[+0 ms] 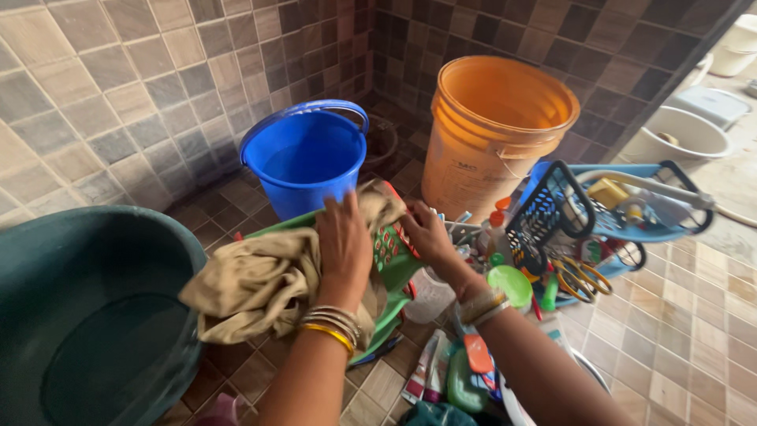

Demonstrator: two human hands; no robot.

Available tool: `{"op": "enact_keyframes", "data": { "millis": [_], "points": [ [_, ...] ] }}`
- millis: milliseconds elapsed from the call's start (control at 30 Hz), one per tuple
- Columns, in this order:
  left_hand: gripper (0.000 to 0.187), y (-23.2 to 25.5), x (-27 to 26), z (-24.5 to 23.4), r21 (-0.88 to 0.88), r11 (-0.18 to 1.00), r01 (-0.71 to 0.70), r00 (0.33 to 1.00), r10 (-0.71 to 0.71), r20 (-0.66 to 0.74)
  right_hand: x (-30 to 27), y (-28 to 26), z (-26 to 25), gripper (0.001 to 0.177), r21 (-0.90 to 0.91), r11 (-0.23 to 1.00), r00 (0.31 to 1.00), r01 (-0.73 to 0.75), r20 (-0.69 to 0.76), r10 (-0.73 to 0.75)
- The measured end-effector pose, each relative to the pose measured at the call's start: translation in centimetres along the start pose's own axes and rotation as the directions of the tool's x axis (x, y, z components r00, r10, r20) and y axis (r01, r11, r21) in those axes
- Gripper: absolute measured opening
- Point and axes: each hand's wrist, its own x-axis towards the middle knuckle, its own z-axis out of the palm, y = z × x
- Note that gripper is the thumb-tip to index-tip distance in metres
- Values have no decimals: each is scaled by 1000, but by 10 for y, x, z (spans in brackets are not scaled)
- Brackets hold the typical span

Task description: The person wipes a green plastic basket with a cloth, then places multiple toothbrushes into the basket one by one. The person also moves plastic jars and a cloth while organizing items on the floor.

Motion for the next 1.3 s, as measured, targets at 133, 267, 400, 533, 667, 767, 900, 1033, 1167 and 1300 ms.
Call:
{"op": "enact_keyframes", "data": {
  "millis": [133,267,400,533,667,767,900,1033,1167,1300],
  "points": [
    [73,3,-11,51,104,983,151,920,-179,349,0,8,0,37,83,996,1000,18,9,-19],
    [67,18,-18,51,-10,1000,6,934,-2,358,-9,1,5,32,180,982,997,56,-60,-46],
    [46,6,-24,20,40,986,-165,840,119,530,-13,-7,9,28,190,980,992,54,-126,-30],
    [23,-21,-8,-9,230,972,-43,808,-101,580,-7,-10,15,26,363,932,995,11,-95,25],
    [29,-11,16,13,-16,998,62,987,-59,151,-2,-7,4,24,461,880,992,-111,-9,129],
    [32,14,9,53,-101,994,-49,999,47,-22,-10,-5,4,24,405,910,994,-90,-12,104],
    [29,5,-2,69,-34,983,-180,982,181,56,-16,-8,10,25,405,912,996,-67,-31,87],
    [22,-23,10,38,160,979,-130,804,10,594,-13,-8,22,24,401,914,994,-62,-61,94],
    [26,-38,19,15,109,993,-38,918,-8,396,-7,0,20,23,501,858,991,-113,0,130],
    [35,-11,18,57,-57,998,-36,998,33,-47,-3,2,11,18,627,768,991,-128,110,75]
  ]
}}
